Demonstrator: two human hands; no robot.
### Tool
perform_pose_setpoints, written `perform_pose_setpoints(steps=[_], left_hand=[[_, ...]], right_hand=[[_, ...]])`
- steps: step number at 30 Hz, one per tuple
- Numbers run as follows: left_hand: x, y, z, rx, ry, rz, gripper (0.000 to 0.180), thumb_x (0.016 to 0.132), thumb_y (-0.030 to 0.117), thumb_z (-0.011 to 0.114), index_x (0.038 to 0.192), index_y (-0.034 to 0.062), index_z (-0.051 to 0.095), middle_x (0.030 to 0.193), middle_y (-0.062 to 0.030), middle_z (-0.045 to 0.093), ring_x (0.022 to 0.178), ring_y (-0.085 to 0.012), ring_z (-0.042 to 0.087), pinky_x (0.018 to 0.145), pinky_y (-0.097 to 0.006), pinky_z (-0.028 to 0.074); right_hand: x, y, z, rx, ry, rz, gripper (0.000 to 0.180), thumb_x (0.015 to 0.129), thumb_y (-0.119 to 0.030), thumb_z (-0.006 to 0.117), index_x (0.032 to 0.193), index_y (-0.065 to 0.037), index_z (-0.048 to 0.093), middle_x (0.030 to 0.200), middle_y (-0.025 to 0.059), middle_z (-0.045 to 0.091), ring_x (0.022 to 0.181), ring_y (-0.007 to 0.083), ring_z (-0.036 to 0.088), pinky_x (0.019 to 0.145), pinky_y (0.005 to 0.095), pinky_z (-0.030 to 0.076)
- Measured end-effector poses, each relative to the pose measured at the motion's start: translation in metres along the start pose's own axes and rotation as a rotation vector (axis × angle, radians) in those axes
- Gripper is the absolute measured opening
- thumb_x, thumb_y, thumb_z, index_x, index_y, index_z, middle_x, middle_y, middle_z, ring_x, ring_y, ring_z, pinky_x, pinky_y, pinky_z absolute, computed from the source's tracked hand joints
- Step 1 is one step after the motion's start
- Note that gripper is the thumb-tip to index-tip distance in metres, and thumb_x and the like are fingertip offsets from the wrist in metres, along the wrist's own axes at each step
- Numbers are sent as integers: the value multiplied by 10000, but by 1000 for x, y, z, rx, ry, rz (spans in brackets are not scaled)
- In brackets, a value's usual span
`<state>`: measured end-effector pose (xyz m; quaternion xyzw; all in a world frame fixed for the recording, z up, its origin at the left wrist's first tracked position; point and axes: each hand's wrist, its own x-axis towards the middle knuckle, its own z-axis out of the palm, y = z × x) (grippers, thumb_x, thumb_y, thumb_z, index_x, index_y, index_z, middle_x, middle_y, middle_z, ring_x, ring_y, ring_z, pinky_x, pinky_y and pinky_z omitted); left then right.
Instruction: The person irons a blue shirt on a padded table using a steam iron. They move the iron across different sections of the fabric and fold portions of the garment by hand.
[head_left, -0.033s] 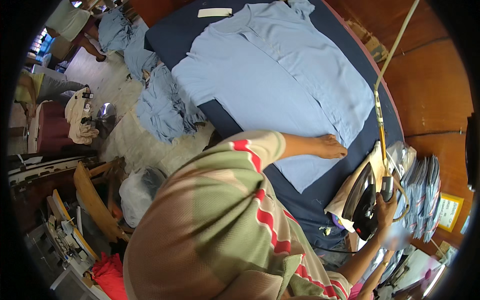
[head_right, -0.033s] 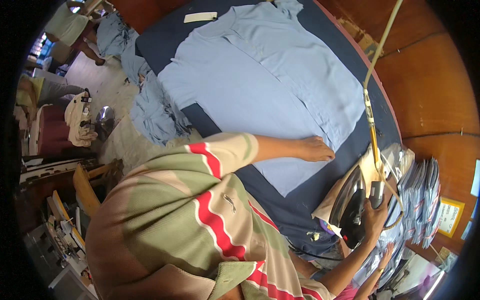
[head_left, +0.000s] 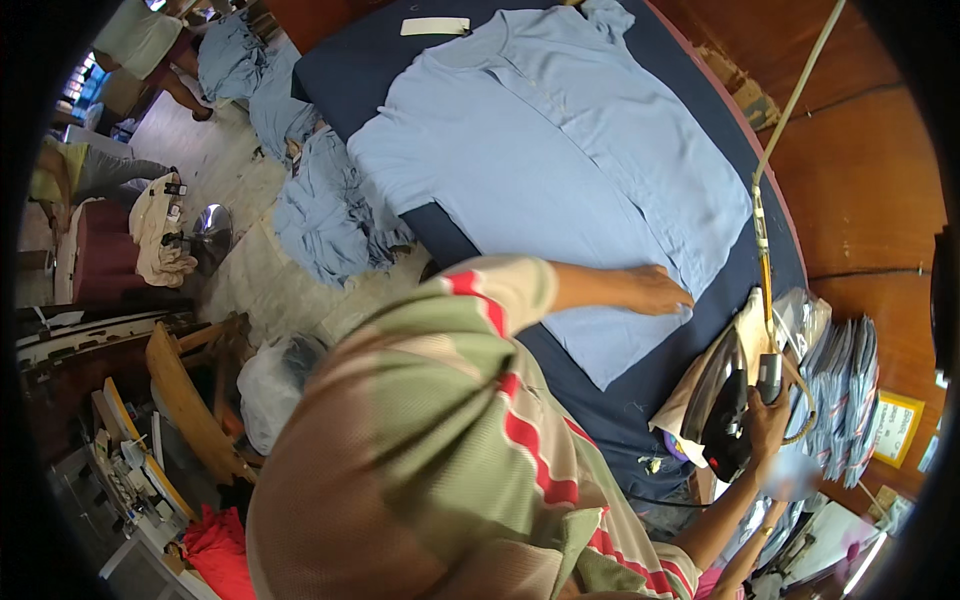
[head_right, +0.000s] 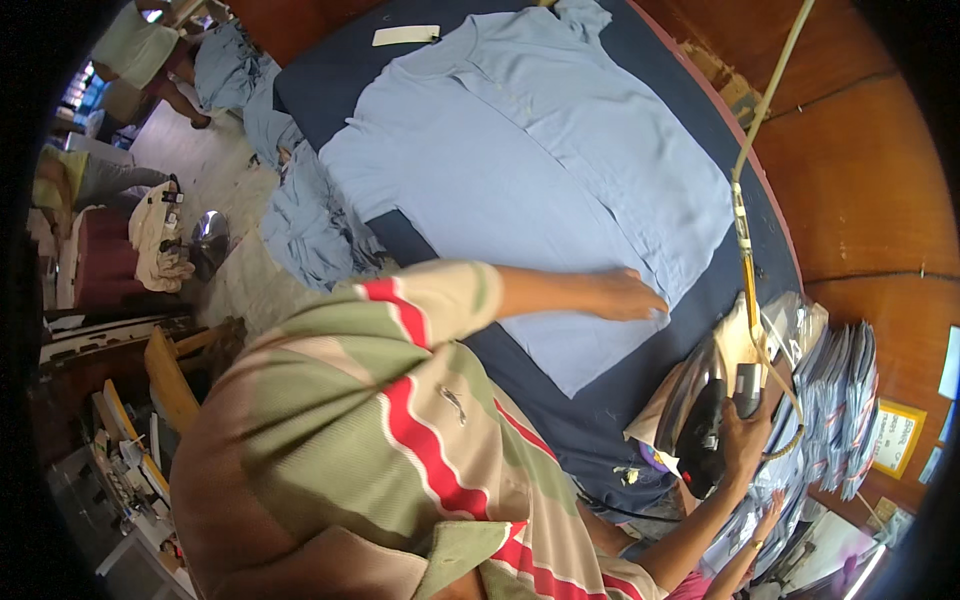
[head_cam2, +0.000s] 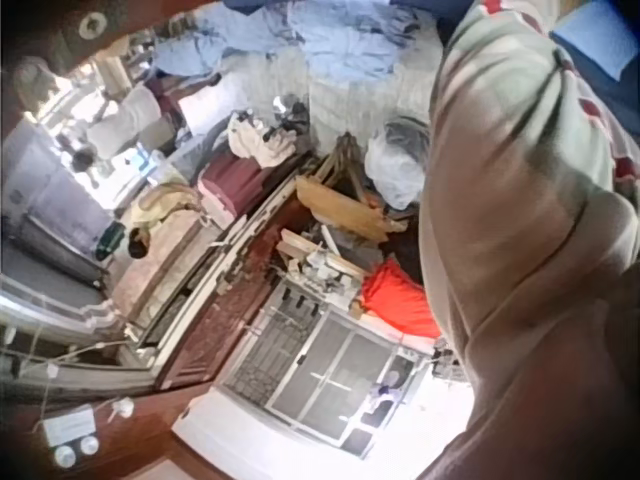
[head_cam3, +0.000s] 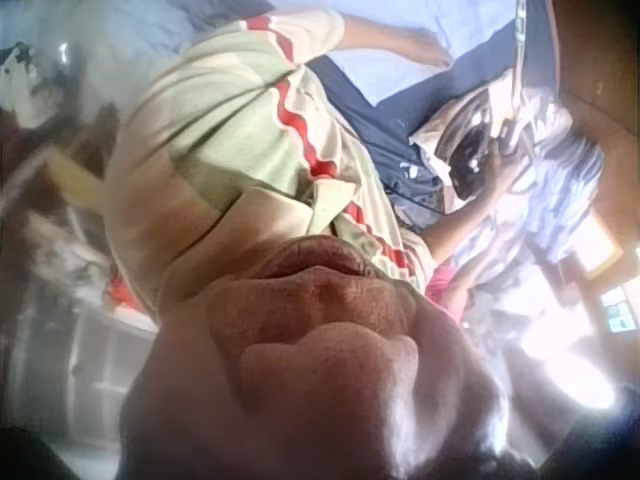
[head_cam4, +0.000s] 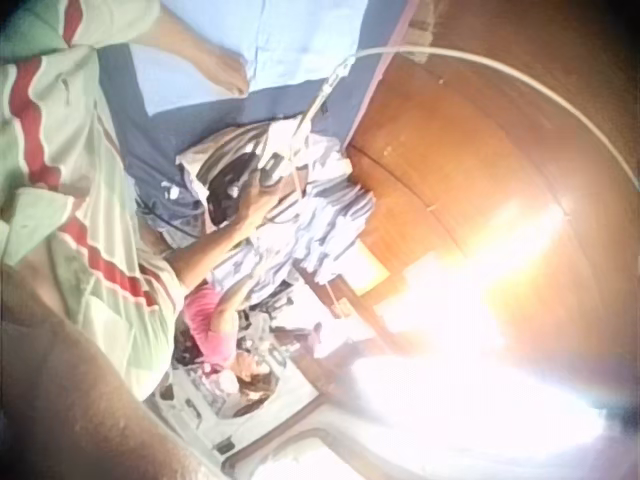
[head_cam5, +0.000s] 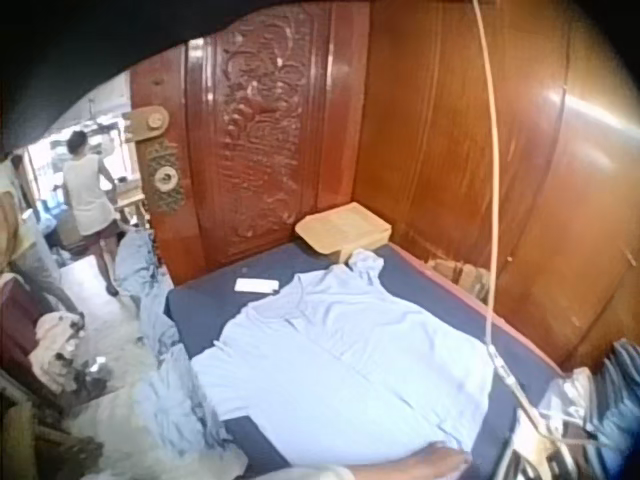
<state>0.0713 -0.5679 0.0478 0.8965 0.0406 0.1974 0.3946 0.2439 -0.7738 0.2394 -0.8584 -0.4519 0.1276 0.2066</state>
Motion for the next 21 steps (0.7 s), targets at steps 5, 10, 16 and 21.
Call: perform_pose_setpoints(steps=[5, 10, 16, 21], left_hand=[[-162, -48, -155, 260, 746, -335, 355, 772, 173, 639, 1117, 97, 599, 1098, -110, 620, 1036, -258, 571, 869, -422, 411], [-305, -89, -262, 825, 1013, -1230, 356, 801, 374, 601, 1034, 106, 627, 1183, -82, 562, 1116, -261, 498, 932, -485, 313], [-302, -105, -279, 656, 845, -1340, 305, 753, 394, 628, 878, 120, 677, 1310, -66, 470, 1240, -251, 375, 958, -550, 239], [-302, -109, -278, 637, 808, -1292, 215, 769, 278, 631, 894, 108, 669, 1274, -84, 489, 1215, -242, 407, 936, -531, 294]], right_hand=[[23, -101, 58, -183, -163, -134, 403, 744, -175, 649, 1066, 46, 548, 834, 196, 637, 759, 252, 617, 679, 363, 470], [81, -233, 163, -120, -366, -381, 499, 725, -267, 684, 1077, 58, 546, 900, 286, 624, 861, 383, 632, 745, 404, 481], [142, -404, 268, -144, -471, -655, 471, 710, -342, 649, 985, 32, 568, 889, 278, 625, 860, 402, 617, 759, 435, 478], [167, -483, 329, -181, -434, -760, 496, 704, -346, 650, 1043, 10, 590, 927, 252, 637, 887, 369, 630, 798, 404, 486]])
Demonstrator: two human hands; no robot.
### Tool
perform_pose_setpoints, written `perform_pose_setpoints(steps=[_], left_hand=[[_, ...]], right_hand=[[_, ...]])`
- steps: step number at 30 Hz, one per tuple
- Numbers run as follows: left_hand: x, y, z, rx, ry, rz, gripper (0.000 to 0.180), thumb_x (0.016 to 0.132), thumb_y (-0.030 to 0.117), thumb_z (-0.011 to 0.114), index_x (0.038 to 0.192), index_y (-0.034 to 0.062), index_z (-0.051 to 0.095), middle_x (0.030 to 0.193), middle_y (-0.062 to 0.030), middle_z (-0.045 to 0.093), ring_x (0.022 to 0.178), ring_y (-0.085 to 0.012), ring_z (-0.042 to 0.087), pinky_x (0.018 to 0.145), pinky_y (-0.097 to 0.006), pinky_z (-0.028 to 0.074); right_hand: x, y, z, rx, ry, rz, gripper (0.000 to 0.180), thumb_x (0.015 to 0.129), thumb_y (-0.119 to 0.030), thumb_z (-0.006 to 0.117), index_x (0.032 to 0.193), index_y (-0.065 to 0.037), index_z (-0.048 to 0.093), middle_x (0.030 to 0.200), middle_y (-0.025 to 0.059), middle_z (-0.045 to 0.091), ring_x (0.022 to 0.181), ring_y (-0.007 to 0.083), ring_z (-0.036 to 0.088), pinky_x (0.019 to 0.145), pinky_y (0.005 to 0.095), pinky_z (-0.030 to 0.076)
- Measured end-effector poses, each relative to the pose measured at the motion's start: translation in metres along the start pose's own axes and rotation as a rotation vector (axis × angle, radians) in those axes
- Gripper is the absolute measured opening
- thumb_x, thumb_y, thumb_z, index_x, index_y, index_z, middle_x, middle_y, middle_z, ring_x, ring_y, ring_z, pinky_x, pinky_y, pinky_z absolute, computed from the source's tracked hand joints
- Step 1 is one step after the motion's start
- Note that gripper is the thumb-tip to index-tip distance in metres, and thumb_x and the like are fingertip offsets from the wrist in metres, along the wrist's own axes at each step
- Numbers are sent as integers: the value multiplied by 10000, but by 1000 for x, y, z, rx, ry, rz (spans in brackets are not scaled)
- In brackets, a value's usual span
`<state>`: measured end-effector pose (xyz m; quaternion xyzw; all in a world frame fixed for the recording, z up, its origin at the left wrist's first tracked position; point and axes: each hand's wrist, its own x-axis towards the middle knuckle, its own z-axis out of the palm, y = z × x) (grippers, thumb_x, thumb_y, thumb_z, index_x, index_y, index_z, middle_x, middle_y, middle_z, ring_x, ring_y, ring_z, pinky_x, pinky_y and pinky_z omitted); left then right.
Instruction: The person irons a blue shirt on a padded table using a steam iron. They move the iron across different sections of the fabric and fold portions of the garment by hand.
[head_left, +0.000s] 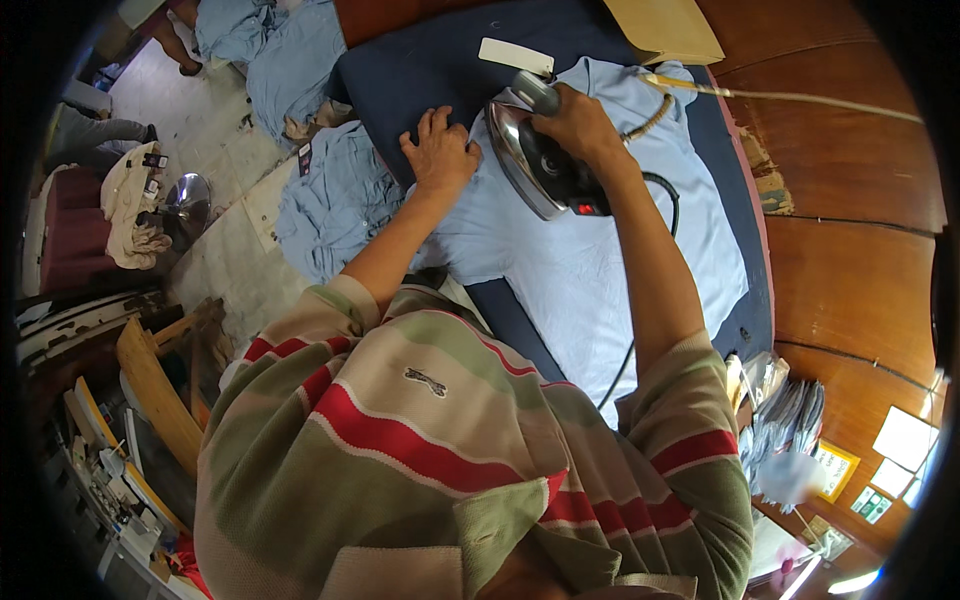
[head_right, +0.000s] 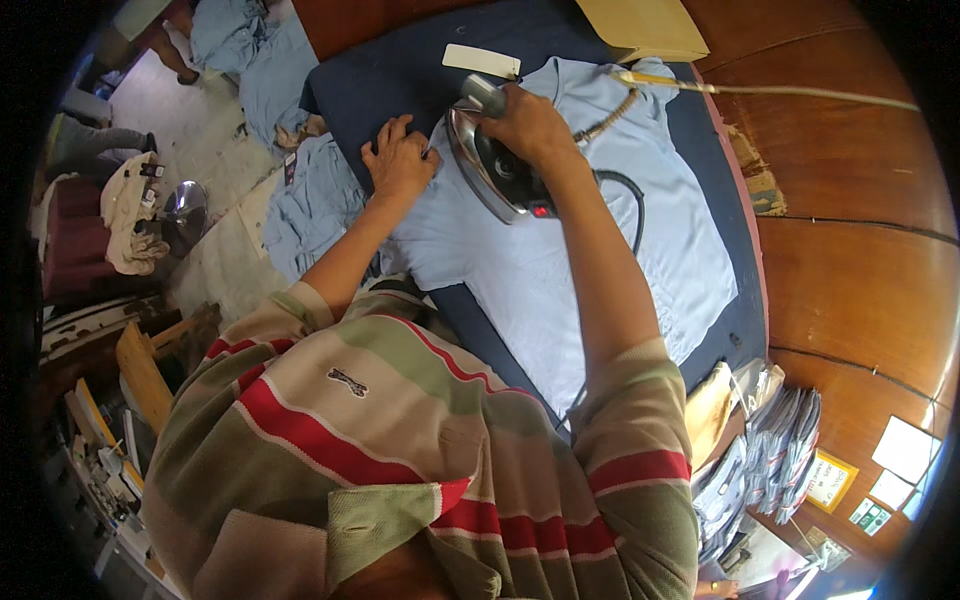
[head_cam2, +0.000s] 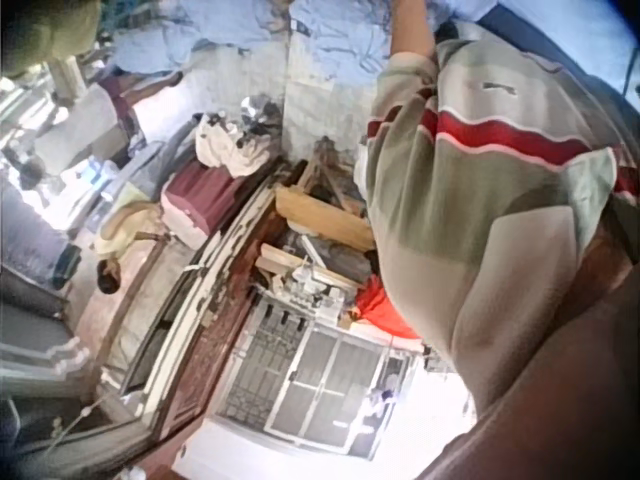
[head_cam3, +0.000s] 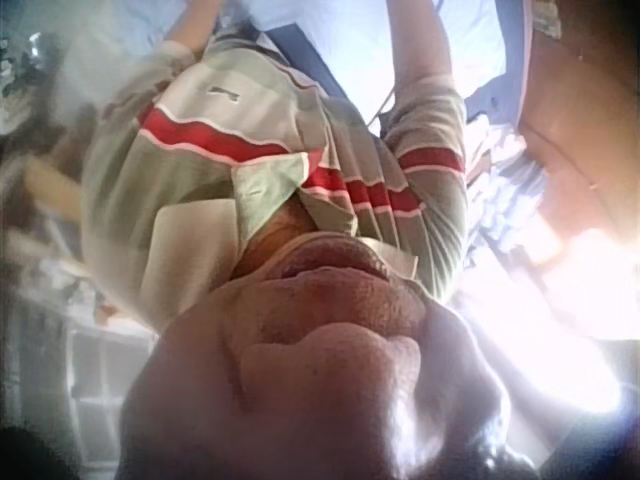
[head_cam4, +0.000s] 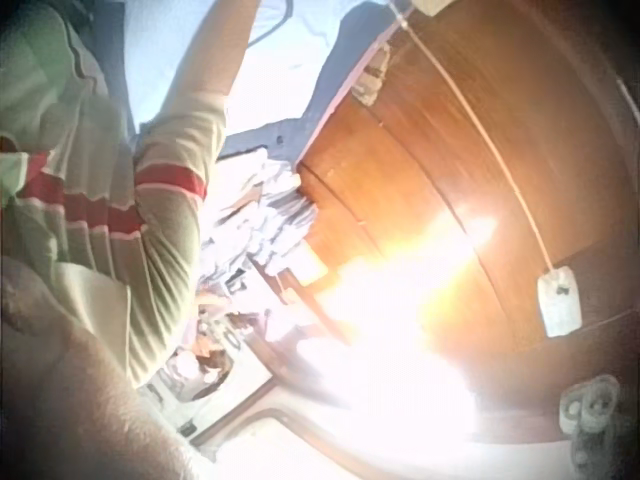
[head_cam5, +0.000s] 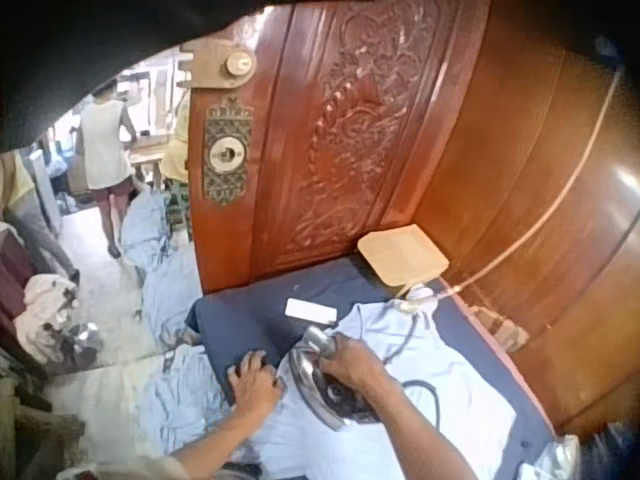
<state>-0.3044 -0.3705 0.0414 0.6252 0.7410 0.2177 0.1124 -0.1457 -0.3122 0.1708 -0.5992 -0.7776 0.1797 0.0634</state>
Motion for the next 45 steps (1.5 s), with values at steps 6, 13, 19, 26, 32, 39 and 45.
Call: perform_pose_setpoints(steps=[6, 13, 19, 26, 32, 39, 45], left_hand=[[0, -9, -25, -206, -213, -80, 204, 818, 223, 597, 939, 59, 589, 892, -156, 655, 878, -331, 624, 750, -443, 477], [0, -14, -27, -207, -243, -104, 197, 815, 225, 617, 922, 65, 577, 839, -171, 659, 819, -348, 636, 718, -435, 492], [0, -19, -22, -200, -206, -147, 208, 804, 254, 638, 883, 66, 600, 787, -143, 656, 796, -333, 635, 691, -421, 480], [-5, -18, -27, -223, -221, -196, 194, 795, 256, 622, 857, 72, 626, 776, -133, 659, 783, -317, 638, 669, -395, 476], [-7, -23, -21, -275, -169, -173, 186, 795, 237, 602, 848, 61, 629, 764, -145, 655, 774, -315, 638, 665, -383, 479], [-3, -31, -15, -302, -200, -135, 167, 795, 207, 587, 799, 46, 632, 773, -173, 652, 795, -360, 629, 716, -426, 487], [-9, -17, -13, -159, 48, 107, 271, 810, 206, 604, 1052, 88, 577, 937, -89, 653, 867, -297, 620, 747, -397, 481]], right_hand=[[25, -10, 8, -31, -21, 48, 556, 698, -378, 662, 1099, 0, 589, 967, 216, 650, 912, 349, 631, 817, 392, 490], [31, 3, 15, -6, -63, 20, 608, 750, -574, 583, 976, -12, 643, 917, 237, 648, 890, 377, 629, 796, 430, 495], [-11, -10, 15, -95, -148, -124, 549, 793, -518, 553, 917, 9, 644, 831, 256, 642, 830, 395, 632, 759, 453, 503], [-20, -12, 15, -128, -161, -163, 554, 789, -524, 581, 943, 6, 630, 765, 237, 639, 766, 382, 637, 715, 430, 506], [-11, -20, 21, -101, -99, -225, 533, 806, -506, 568, 962, 0, 630, 787, 233, 645, 777, 384, 638, 717, 434, 510], [10, 4, 24, 2, 111, -75, 505, 807, -498, 550, 947, -20, 636, 819, 244, 643, 805, 400, 632, 734, 446, 513], [-29, 39, 5, 9, -79, 12, 532, 835, -457, 532, 886, 65, 622, 846, 292, 619, 840, 419, 614, 726, 455, 491]])
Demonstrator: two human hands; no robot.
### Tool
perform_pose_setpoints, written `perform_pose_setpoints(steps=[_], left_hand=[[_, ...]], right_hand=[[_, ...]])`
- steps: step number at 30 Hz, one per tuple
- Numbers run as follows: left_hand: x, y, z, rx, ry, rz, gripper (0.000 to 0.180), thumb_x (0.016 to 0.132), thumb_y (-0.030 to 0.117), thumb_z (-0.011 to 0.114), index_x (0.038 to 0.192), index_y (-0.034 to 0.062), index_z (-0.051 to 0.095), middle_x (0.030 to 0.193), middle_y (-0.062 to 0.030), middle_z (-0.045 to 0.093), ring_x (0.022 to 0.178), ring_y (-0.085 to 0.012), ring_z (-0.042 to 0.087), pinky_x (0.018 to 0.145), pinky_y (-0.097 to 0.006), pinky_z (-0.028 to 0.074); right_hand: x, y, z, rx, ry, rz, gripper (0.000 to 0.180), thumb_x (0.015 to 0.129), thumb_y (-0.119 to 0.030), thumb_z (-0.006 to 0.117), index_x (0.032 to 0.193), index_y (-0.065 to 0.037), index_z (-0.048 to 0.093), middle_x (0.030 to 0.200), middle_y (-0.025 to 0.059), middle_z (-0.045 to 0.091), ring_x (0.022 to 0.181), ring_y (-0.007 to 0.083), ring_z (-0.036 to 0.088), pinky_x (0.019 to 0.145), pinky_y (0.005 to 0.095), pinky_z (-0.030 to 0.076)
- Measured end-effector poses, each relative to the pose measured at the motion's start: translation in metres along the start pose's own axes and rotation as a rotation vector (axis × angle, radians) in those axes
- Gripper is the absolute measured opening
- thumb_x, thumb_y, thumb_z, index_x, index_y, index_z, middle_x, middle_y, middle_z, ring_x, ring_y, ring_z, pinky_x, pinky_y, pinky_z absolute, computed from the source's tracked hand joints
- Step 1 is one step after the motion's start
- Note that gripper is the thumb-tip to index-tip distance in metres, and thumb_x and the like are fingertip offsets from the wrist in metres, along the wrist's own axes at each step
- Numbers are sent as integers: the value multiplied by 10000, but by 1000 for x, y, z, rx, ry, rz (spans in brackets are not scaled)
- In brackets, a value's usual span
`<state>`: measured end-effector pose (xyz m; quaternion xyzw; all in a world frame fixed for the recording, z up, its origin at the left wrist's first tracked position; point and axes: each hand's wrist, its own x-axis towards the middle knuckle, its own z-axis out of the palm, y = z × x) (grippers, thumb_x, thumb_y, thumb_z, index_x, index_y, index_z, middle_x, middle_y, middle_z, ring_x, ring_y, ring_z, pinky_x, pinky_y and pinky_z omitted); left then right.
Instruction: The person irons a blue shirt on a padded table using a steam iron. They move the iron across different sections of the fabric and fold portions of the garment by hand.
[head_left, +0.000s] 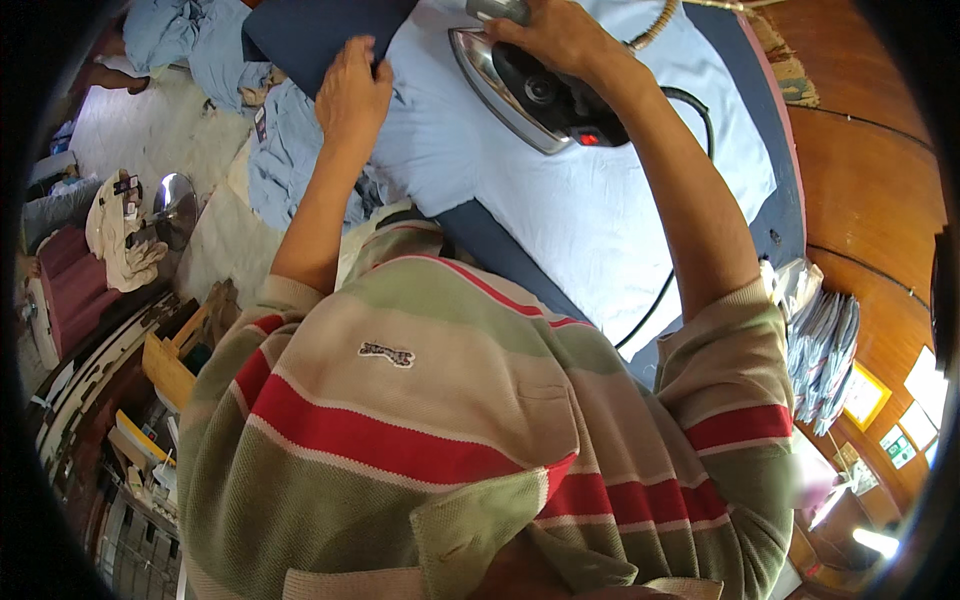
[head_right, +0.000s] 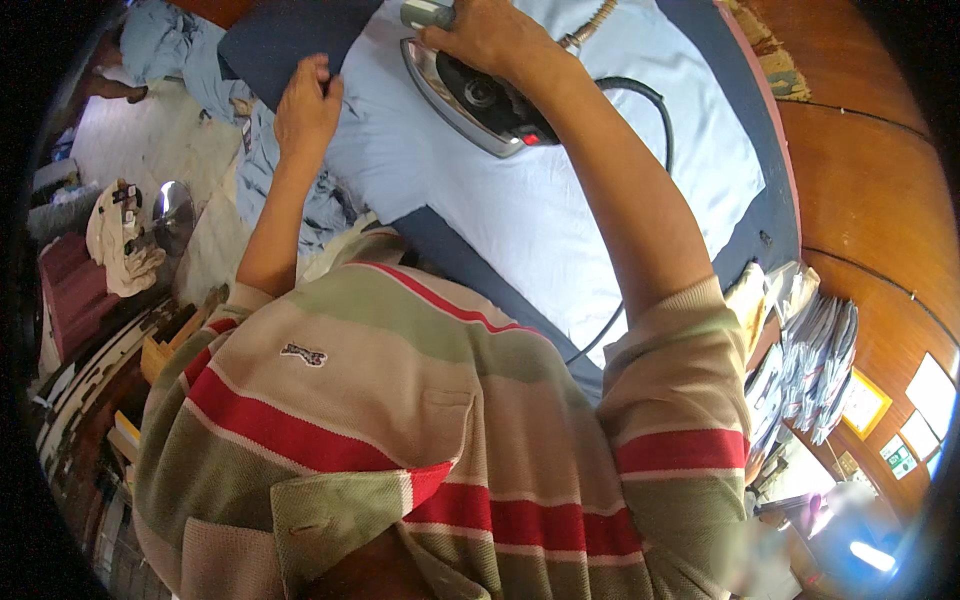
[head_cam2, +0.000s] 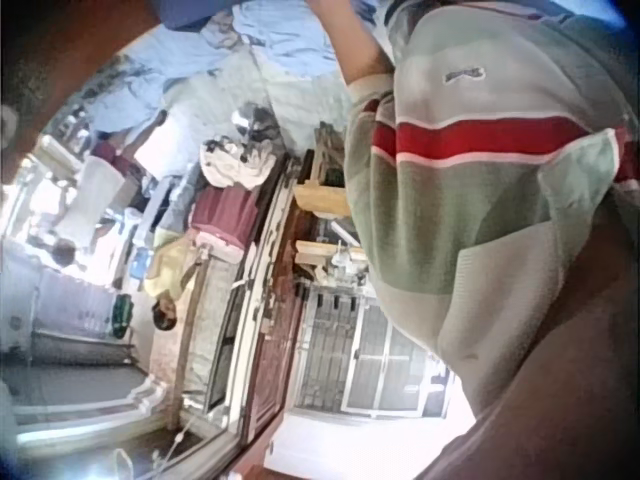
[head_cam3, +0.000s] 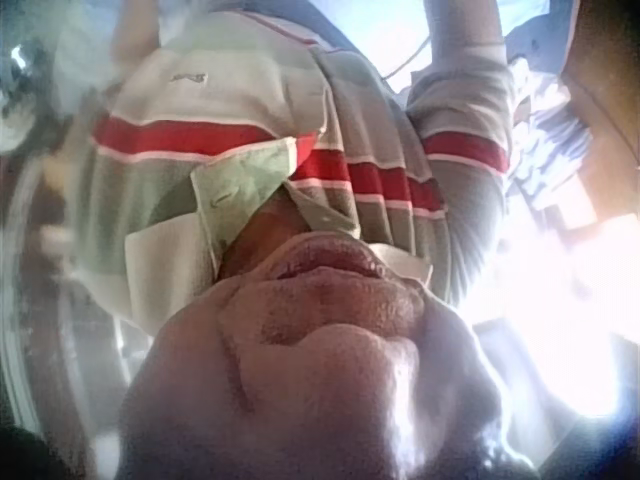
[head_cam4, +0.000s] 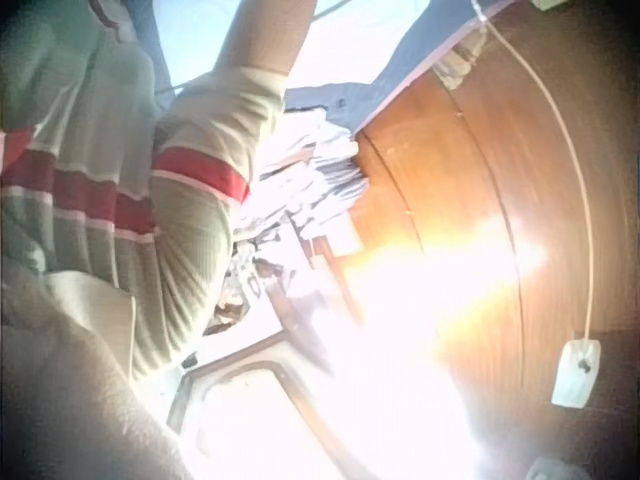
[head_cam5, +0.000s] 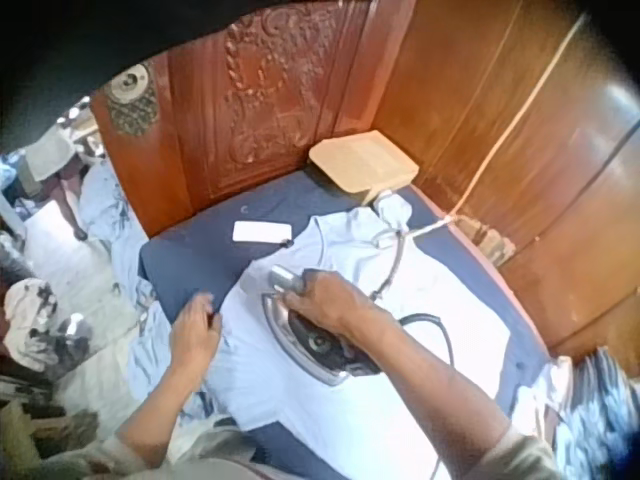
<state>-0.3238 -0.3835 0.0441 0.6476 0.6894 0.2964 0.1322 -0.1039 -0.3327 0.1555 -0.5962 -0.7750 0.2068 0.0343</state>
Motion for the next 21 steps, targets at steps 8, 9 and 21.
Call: perform_pose_setpoints(steps=[8, 9, 21], left_hand=[[-45, 25, -1, -148, 6, 518, 204, 812, 121, 622, 1000, 49, 593, 898, -84, 631, 809, -224, 615, 736, -353, 475], [-49, 23, 2, -181, -13, 486, 196, 813, 116, 620, 994, 46, 595, 892, -87, 632, 811, -224, 616, 736, -350, 475], [-137, 93, 43, 224, -284, 537, 675, 832, 475, 537, 1365, 96, 373, 1407, -124, 363, 1305, -289, 313, 977, -516, 260]], right_hand=[[-151, -19, 15, -19, -178, 87, 447, 827, -450, 553, 877, -7, 583, 690, 214, 625, 698, 381, 629, 635, 456, 511], [-163, -19, 18, -12, -174, 61, 449, 820, -461, 566, 912, -23, 588, 672, 206, 624, 673, 375, 632, 610, 446, 512], [-213, 60, 3, 135, 66, 364, 463, 827, -454, 569, 915, -1, 602, 708, 239, 628, 705, 373, 644, 638, 434, 506]])
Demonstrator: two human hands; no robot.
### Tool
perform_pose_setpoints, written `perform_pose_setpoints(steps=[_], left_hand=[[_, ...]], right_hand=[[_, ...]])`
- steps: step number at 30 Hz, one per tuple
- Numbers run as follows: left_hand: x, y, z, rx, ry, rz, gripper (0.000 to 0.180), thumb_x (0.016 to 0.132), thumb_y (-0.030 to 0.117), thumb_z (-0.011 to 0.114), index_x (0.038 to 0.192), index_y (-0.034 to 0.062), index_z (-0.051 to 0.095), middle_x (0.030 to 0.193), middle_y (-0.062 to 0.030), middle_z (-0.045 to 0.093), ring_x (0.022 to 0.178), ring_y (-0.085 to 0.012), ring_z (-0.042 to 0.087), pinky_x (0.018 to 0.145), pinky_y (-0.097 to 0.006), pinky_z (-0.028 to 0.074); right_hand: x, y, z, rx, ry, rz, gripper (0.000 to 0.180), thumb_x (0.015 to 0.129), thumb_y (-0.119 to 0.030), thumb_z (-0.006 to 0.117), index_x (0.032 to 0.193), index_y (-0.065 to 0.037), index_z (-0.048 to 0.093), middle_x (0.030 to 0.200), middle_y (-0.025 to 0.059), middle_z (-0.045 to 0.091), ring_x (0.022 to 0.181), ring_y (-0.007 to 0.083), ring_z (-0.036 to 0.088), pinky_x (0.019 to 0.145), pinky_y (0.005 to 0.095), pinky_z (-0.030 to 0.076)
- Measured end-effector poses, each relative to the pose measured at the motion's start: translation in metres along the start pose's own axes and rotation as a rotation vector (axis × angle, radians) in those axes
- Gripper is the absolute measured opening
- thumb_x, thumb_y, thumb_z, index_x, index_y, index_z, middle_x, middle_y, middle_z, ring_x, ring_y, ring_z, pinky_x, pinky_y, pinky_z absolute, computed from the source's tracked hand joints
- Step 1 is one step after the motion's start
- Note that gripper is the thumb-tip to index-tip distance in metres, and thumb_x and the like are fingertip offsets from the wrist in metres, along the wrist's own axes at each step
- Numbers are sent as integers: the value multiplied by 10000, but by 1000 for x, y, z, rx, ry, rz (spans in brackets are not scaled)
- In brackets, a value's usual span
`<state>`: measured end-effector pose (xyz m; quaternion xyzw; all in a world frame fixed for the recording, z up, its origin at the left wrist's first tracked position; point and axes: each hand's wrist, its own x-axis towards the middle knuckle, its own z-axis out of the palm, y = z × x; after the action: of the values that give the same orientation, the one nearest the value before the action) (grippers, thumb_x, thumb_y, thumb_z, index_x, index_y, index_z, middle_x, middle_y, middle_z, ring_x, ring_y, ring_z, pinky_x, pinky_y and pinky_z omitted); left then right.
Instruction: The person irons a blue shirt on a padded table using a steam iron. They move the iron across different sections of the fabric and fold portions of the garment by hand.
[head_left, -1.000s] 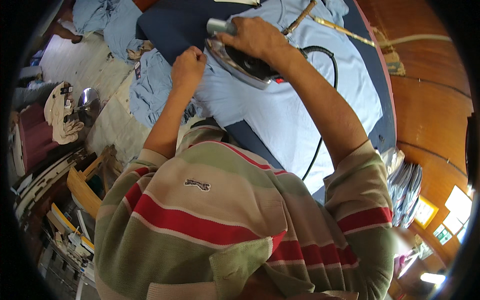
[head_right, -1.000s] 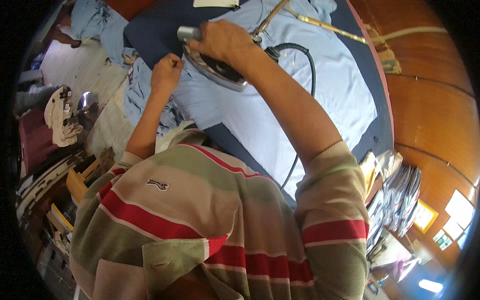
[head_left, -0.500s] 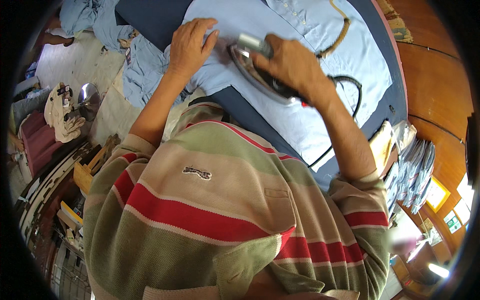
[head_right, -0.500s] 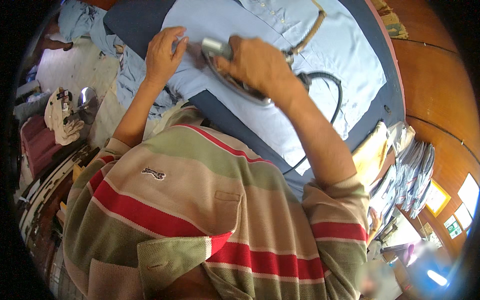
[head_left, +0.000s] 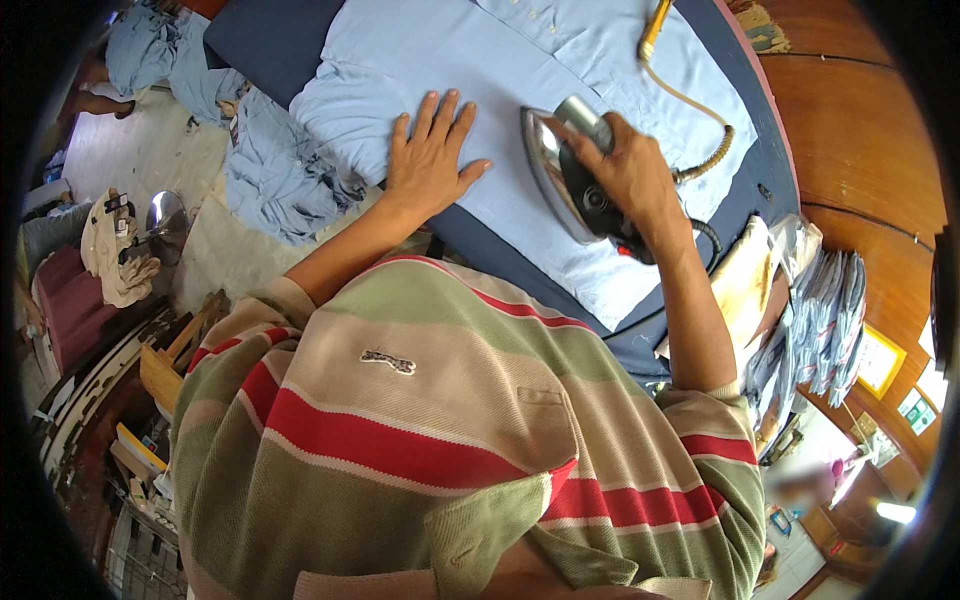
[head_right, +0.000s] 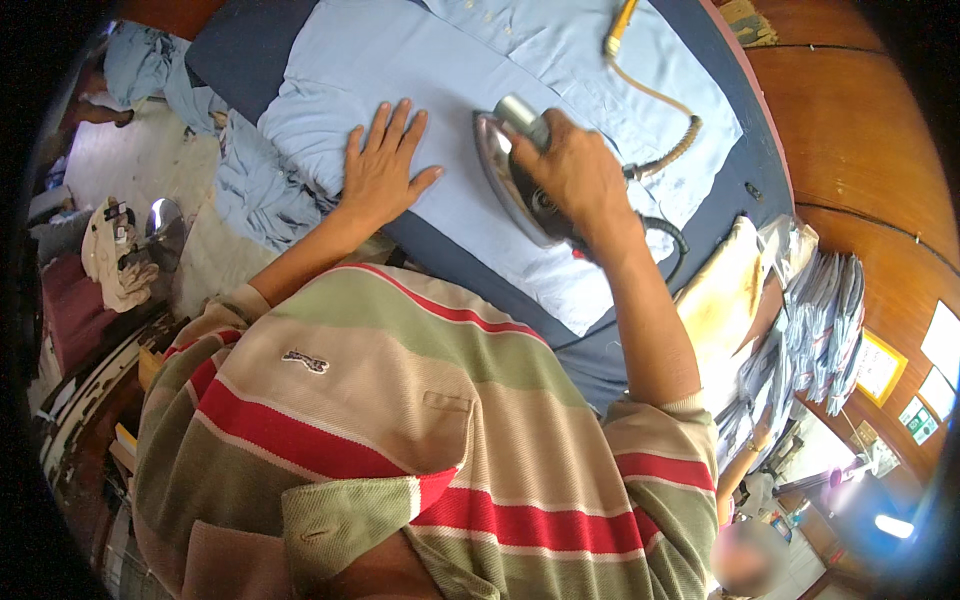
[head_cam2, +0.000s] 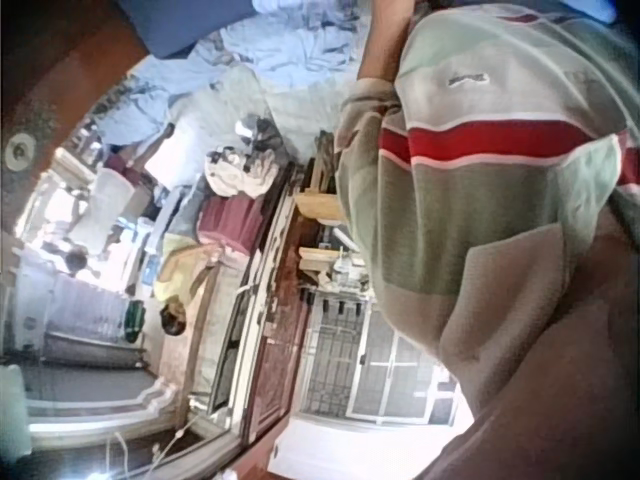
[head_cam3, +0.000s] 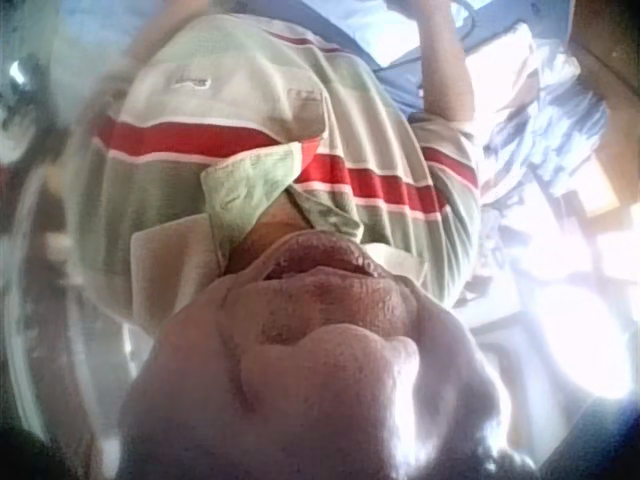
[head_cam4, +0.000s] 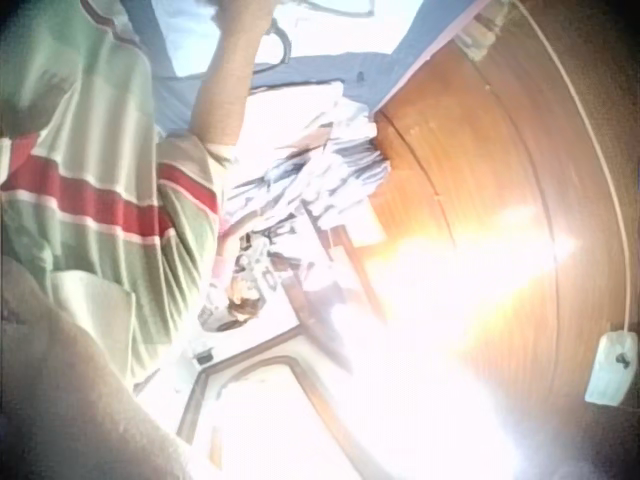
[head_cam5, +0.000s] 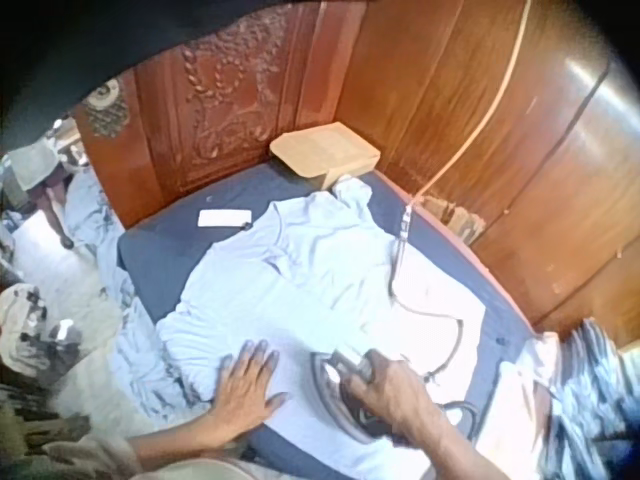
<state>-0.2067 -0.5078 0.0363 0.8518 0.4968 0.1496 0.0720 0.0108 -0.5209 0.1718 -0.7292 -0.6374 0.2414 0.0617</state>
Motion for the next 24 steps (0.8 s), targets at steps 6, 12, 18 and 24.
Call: perform_pose_setpoints(steps=[6, 12, 18, 24], left_hand=[[-19, -5, -3, 17, -82, 9, 731, 809, 519, 538, 1379, 99, 357, 1457, -121, 287, 1344, -303, 243, 981, -555, 220], [-8, -17, -15, 10, -81, -29, 631, 868, 432, 486, 1399, 129, 329, 1471, -105, 270, 1356, -294, 234, 999, -555, 204], [108, -163, 22, 276, 74, -99, 485, 966, 404, 286, 1424, 244, 278, 1484, -11, 266, 1370, -233, 226, 1033, -568, 222], [118, -133, -10, 160, -7, -117, 467, 945, 343, 353, 1364, 138, 376, 1436, -100, 330, 1353, -241, 254, 1054, -537, 213]], right_hand=[[52, 5, -3, -17, 67, -66, 565, 809, -524, 555, 902, 30, 609, 763, 249, 636, 751, 375, 645, 704, 432, 496], [99, -31, 5, -73, 42, -167, 592, 781, -539, 559, 935, 29, 615, 857, 260, 638, 853, 405, 621, 773, 448, 485], [162, -76, 34, 25, 124, -379, 517, 796, -465, 580, 963, 23, 622, 876, 257, 637, 832, 395, 628, 728, 445, 503], [100, -51, 35, -42, 16, -359, 479, 782, -460, 583, 938, -11, 641, 774, 217, 649, 751, 363, 645, 685, 449, 516]])
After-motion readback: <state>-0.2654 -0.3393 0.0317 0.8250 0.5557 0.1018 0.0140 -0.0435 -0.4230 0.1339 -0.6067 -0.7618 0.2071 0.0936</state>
